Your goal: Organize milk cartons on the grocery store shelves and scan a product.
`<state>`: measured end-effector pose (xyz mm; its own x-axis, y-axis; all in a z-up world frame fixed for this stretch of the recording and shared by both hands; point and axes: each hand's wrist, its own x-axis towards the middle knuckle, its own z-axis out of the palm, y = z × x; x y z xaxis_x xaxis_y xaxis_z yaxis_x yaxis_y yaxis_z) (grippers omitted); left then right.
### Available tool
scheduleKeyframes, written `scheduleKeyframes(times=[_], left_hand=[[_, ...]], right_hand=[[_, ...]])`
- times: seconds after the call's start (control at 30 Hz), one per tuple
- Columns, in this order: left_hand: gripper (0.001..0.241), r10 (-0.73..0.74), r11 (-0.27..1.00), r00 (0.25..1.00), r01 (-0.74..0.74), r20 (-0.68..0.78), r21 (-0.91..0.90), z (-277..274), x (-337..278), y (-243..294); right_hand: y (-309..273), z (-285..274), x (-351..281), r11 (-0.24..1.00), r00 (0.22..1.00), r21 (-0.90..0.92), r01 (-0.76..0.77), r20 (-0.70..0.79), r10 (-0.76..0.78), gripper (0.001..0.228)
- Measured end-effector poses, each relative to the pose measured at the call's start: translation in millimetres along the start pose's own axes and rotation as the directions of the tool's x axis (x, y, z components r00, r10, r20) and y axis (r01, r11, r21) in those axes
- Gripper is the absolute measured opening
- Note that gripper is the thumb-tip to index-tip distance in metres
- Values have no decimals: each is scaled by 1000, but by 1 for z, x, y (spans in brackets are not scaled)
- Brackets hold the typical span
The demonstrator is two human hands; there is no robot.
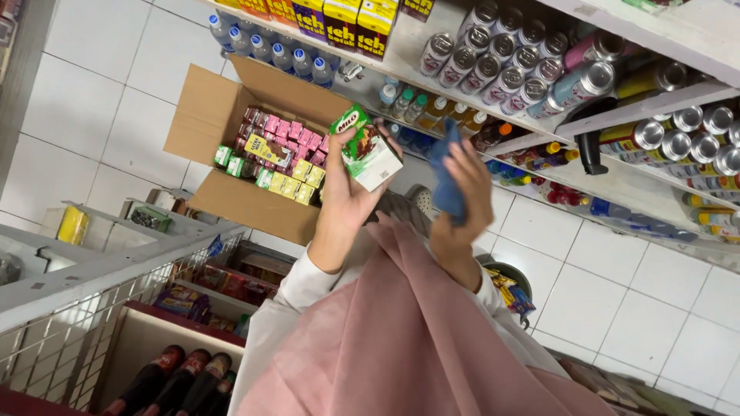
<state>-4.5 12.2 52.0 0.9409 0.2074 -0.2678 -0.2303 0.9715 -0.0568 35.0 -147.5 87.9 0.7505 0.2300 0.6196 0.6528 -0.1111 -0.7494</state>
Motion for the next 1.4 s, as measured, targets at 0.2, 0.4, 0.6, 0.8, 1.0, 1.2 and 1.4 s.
scheduleKeyframes(times=[0.2,0.4,0.6,0.8,1.0,1.2,1.4], left_hand=[[28,-6,997,984,19,-176,73,-18,4,-7],[29,44,995,946,-13,-322,99,-25,19,1],[30,31,995,936,3,-350,96,-41,30,7],[34,-17,981,937,83,-348,177,-54,35,10],[31,43,959,954,43,-296,278,-55,30,6],[37,199,904,951,-85,-236,420,-22,18,-11],[43,309,835,951,-257,-28,487,-15,19,-36]], right_hand=[[-2,21,-3,966,942,-213,149,326,-74,51],[3,24,-12,942,874,-232,243,473,-109,56],[1,19,-9,937,854,-194,290,494,-162,48],[2,5,2,944,858,-152,293,477,-190,46],[20,-15,-2,985,861,-75,154,499,-96,47],[88,-38,-41,749,803,290,-595,247,542,31],[83,-57,-36,730,743,190,-657,0,669,35]])
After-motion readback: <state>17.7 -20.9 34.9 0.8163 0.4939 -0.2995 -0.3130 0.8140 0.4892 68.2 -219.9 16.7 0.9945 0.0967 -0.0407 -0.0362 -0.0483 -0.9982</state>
